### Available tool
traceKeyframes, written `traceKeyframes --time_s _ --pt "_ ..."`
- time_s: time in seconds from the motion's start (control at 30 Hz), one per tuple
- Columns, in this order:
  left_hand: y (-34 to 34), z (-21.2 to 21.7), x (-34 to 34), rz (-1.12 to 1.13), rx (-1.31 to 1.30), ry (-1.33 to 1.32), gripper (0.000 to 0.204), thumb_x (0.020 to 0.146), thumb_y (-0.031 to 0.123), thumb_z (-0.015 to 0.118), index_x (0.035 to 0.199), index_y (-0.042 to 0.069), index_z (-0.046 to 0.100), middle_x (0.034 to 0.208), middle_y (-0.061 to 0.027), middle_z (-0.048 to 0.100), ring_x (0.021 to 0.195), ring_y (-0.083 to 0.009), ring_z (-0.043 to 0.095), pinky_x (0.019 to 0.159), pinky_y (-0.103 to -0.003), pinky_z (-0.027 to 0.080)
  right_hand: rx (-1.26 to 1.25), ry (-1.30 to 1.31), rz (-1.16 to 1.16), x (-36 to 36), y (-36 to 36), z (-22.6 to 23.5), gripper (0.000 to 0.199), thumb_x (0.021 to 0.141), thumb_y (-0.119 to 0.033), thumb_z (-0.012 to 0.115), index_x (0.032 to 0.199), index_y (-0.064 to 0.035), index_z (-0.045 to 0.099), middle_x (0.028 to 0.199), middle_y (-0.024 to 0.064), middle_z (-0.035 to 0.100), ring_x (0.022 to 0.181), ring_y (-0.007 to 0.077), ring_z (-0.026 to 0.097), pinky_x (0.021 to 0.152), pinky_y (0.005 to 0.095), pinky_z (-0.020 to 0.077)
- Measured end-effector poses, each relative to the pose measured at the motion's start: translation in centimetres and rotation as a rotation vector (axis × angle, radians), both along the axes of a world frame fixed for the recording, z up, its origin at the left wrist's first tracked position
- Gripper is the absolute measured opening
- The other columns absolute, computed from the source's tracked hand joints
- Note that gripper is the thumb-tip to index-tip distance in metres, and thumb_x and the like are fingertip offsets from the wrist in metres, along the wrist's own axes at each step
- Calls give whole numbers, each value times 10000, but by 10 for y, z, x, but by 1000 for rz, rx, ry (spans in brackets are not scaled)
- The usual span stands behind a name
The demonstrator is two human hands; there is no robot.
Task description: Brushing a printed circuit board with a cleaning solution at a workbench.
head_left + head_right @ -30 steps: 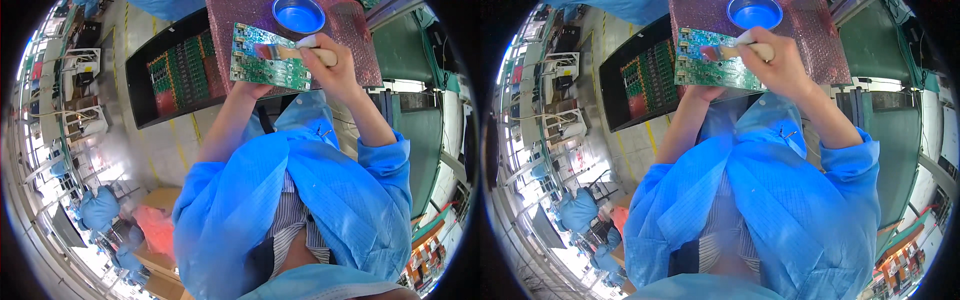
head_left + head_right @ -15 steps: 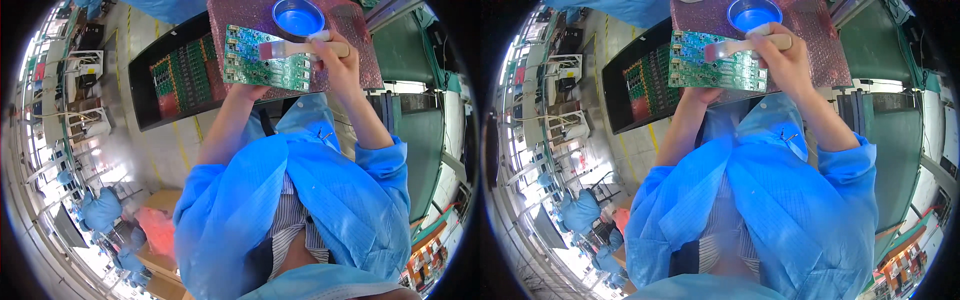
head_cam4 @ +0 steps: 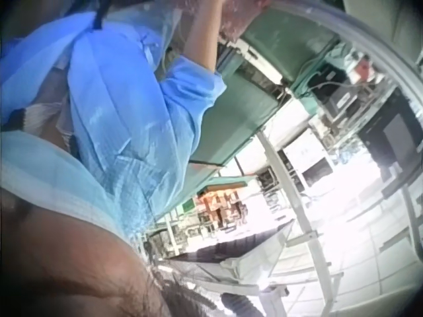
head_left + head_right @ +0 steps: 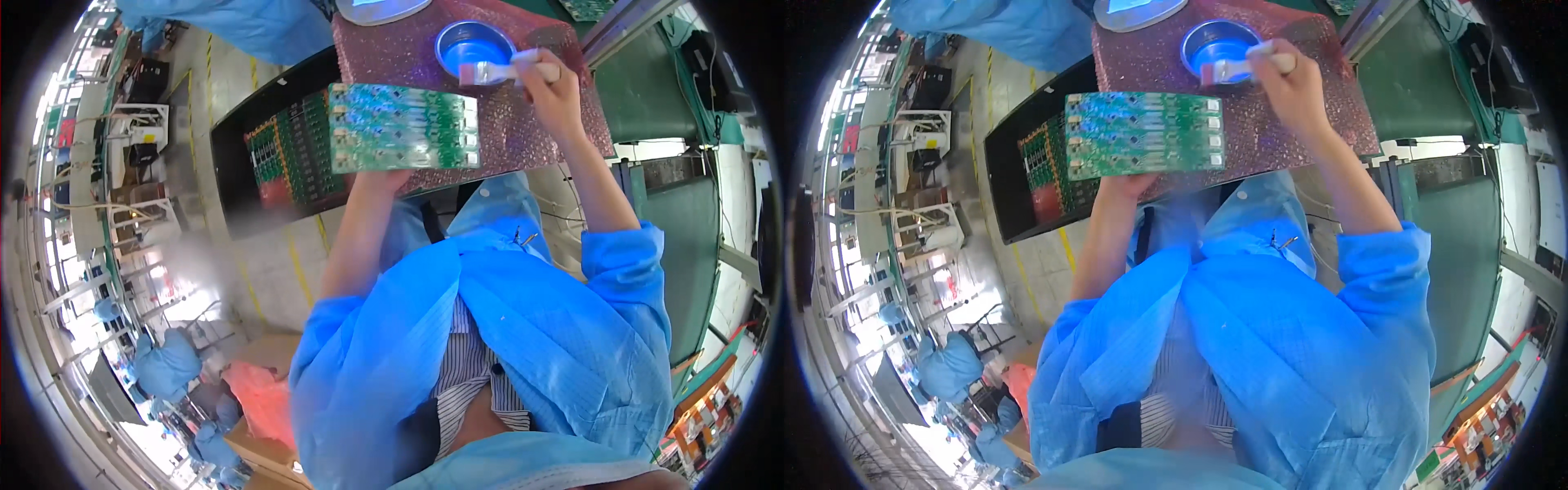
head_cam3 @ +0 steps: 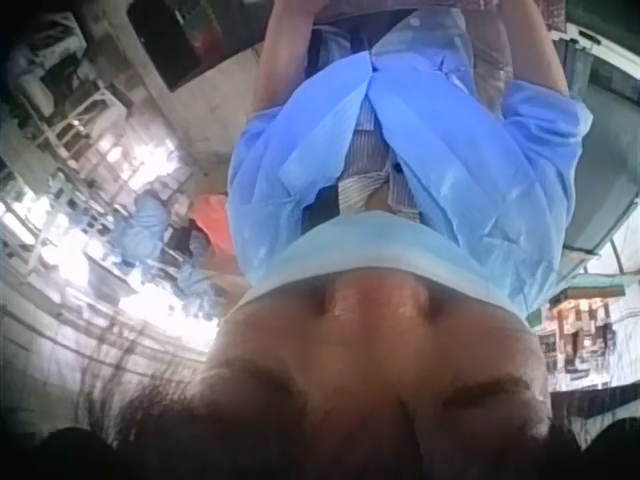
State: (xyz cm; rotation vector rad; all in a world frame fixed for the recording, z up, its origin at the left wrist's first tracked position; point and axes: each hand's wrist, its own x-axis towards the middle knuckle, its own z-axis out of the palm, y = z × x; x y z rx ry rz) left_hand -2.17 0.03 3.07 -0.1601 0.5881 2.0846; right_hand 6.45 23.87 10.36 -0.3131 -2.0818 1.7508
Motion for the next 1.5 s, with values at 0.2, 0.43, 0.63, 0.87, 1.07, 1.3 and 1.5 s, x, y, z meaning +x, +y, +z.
traceKeyframes --time_s 0.2,0.43,0.63,0.87,1.07,1.3,1.5 --pt "-15 -15 3 -87 244 -21 364 840 325 408 1028 28 504 1058 -121 521 950 -261 504 823 -419 412 -14 -108 -286 -25 41 -45 151 806 -187 551 821 -40 579 624 -9 523 493 30 457 439 168 346" --pt "-21 -26 5 -79 240 -15 396 834 347 414 1047 24 500 1080 -131 512 1000 -277 473 858 -435 379 -44 -119 -298 -28 40 -61 175 770 -187 555 811 -20 587 605 9 563 479 65 503 441 211 394" --pt "-11 -17 9 -125 264 -75 399 836 350 410 1061 32 493 1092 -126 507 1003 -274 470 865 -431 375 -123 -96 -318 -13 46 -43 164 783 -183 560 808 -23 589 611 11 554 485 59 497 436 196 381" --pt "4 -21 13 -87 145 -54 365 831 332 432 1037 38 500 1061 -117 522 974 -256 492 843 -424 396 -181 -53 -418 18 68 -15 176 763 -163 582 817 4 585 616 -4 520 463 47 425 412 181 320" --pt "19 -14 14 -94 100 12 355 802 319 497 1026 44 503 1044 -102 539 961 -245 514 830 -419 416 -278 37 -413 34 55 2 173 782 -151 569 872 -7 600 665 -22 526 556 34 438 490 168 325" --pt "37 -8 13 -134 154 -39 378 794 317 523 1061 52 481 1060 -93 536 974 -233 522 840 -408 427 -130 188 68 46 -41 31 187 818 -104 536 943 35 549 790 40 534 644 93 491 551 208 391" --pt "37 -7 17 -181 144 11 434 788 352 524 1082 35 480 1092 -122 516 1002 -236 508 872 -378 419 250 286 303 38 -59 29 161 784 -45 557 932 20 559 790 61 519 675 116 504 568 216 397"
